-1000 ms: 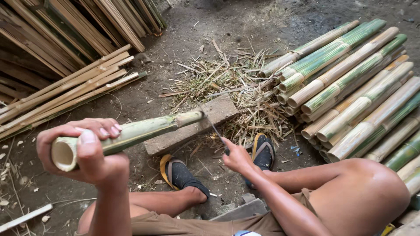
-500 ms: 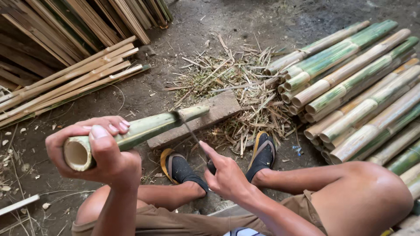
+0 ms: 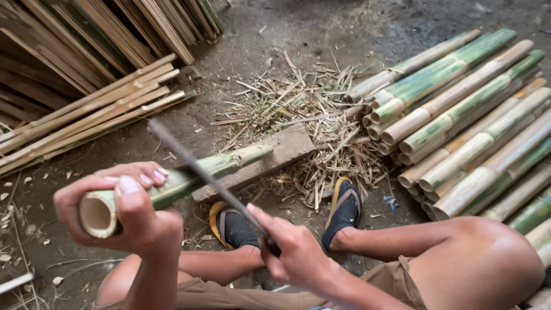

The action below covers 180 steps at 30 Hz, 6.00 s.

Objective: The person sits on the ground and uses a knife to shave and shape the end of bamboo poles. They repeatedly rotate the bamboo and scrape the surface to create a tapered point, then place the finished piece aside and pick up a new one.

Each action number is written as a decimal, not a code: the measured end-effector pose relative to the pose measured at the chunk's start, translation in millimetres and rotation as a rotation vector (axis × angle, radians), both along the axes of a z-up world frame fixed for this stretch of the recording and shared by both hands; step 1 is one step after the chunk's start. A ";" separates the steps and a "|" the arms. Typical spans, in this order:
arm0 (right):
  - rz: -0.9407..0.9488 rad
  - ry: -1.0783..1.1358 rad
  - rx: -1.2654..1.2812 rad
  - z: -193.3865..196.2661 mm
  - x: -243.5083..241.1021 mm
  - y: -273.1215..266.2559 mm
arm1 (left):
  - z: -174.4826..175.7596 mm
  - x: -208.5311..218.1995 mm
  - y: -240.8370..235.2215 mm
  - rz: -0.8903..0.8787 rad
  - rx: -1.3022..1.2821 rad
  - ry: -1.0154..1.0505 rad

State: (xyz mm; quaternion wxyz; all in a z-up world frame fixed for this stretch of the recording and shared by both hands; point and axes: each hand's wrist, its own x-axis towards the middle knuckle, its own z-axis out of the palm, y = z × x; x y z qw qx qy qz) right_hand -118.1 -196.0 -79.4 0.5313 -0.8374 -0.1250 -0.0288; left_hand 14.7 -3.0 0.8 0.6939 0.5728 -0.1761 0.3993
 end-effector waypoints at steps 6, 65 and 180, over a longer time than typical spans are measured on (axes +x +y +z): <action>-0.195 0.472 -0.217 -49.3 49.7 -12.7 | 0.6 -0.5 8.8 0.061 0.039 0.021; -0.055 0.274 0.075 -26.2 22.2 -6.3 | 1.1 -12.2 -17.5 0.086 0.071 0.039; 0.032 0.367 0.096 -21.9 16.9 -13.5 | -9.4 5.9 19.7 -0.022 -0.039 -0.020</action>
